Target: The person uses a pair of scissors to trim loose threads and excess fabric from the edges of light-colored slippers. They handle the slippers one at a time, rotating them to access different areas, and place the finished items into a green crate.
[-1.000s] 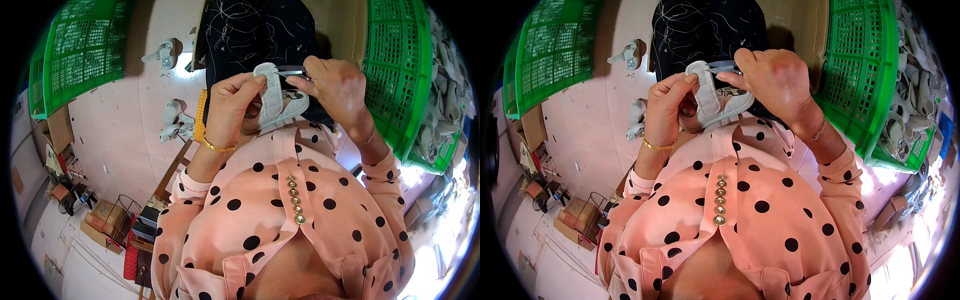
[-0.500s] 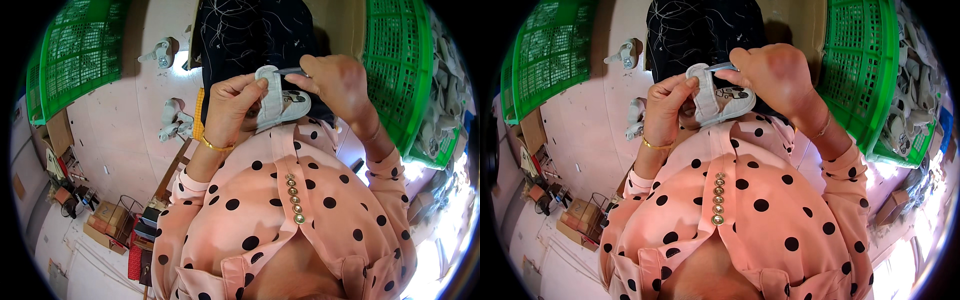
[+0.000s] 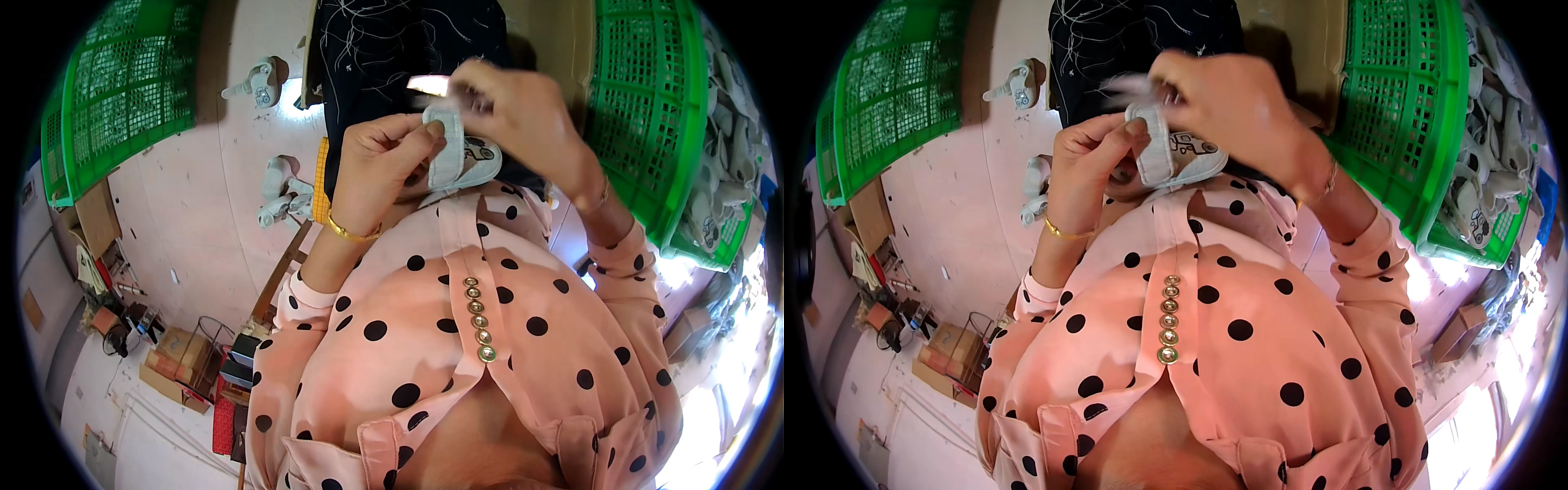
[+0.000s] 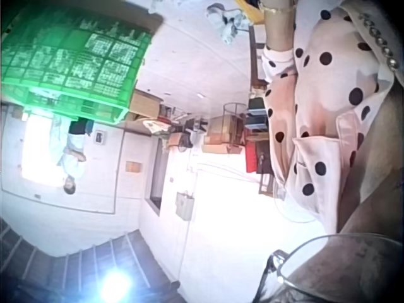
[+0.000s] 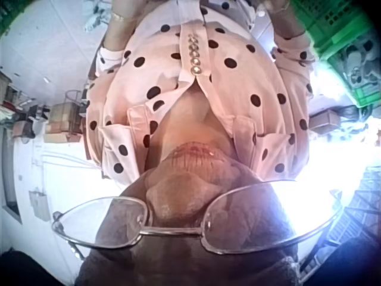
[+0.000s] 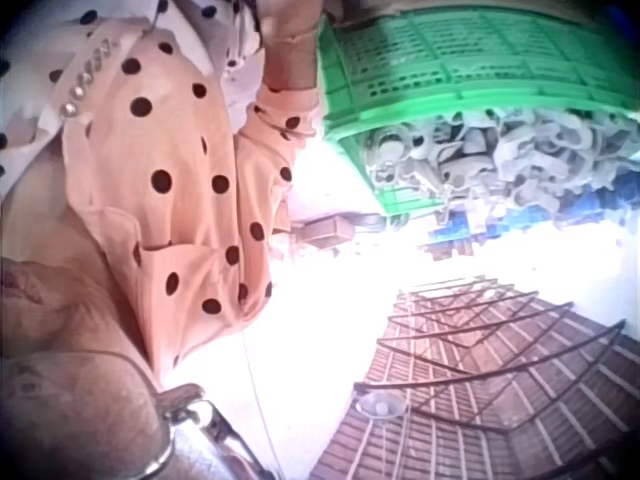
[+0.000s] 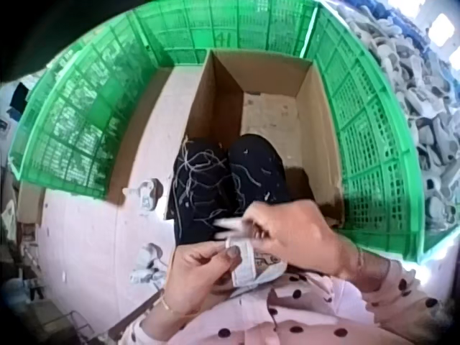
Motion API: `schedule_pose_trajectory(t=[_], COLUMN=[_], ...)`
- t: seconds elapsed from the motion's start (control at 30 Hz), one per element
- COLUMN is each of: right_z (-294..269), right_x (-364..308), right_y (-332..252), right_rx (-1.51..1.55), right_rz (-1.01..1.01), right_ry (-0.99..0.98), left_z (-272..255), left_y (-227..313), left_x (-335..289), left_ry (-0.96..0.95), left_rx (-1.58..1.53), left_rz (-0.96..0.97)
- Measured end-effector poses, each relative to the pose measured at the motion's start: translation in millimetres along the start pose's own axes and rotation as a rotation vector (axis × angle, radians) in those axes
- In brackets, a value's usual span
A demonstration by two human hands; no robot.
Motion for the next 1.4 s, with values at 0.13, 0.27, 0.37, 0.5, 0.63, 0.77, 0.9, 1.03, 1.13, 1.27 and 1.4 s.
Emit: schedule_pose_trajectory(t=[0.13,0.27,0.37,0.5,0.63,0.77,0.9,1.03,1.13,1.27,1.4], right_z=[-22.1,-14.7,3.3,16.1,11.3,-2.6,-6.6,-9.2,-11.0,-7.2,-20.3], right_x=[2.2,-8.5,-11.8,-3.9,7.9,13.9,0.6,-9.6,-8.1,0.9,-0.4], right_y=[33.8,6.6,-0.2,-6.7,9.5,28.9,-9.9,-33.4,-49.9,-57.3,-45.1], right_rx=[-0.209,0.121,0.539,0.495,-0.208,0.061,0.227,0.293,0.342,0.257,0.332], right_rz=[0.069,0.268,0.321,0.219,-0.057,0.077,0.239,0.367,0.373,0.146,0.013], right_ry=[0.314,0.048,0.000,0.010,0.198,0.438,0.121,0.008,0.076,0.238,0.259], left_z=[-8.0,-14.7,-16.9,-15.9,-17.4,-17.8,-21.7,-6.2,0.9,9.0,2.5], left_y=[-8.2,-12.3,-10.7,-6.9,-4.3,-6.7,-10.8,4.4,15.8,20.2,26.3], left_x=[3.9,10.0,9.7,8.6,4.9,5.2,7.6,-6.0,-9.6,-6.6,-1.1], left_ry=[0.046,-0.017,-0.089,-0.136,-0.224,-0.207,-0.250,0.047,0.248,0.505,0.542], left_rx=[0.014,-0.029,-0.021,0.031,-0.013,-0.013,-0.055,0.232,0.625,0.924,0.982], left_rz=[0.043,0.025,0.036,0.059,-0.011,0.014,0.043,0.296,0.670,1.048,1.139])
Point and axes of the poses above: each hand's wrist, its own x-axis towards the middle knuckle, its own z-axis out of the palm, y = z × x, the point moved 1 cm from there along x, towards the middle knuckle, and after that the axes turned 13 degrees about x, right-handed, at the moved point
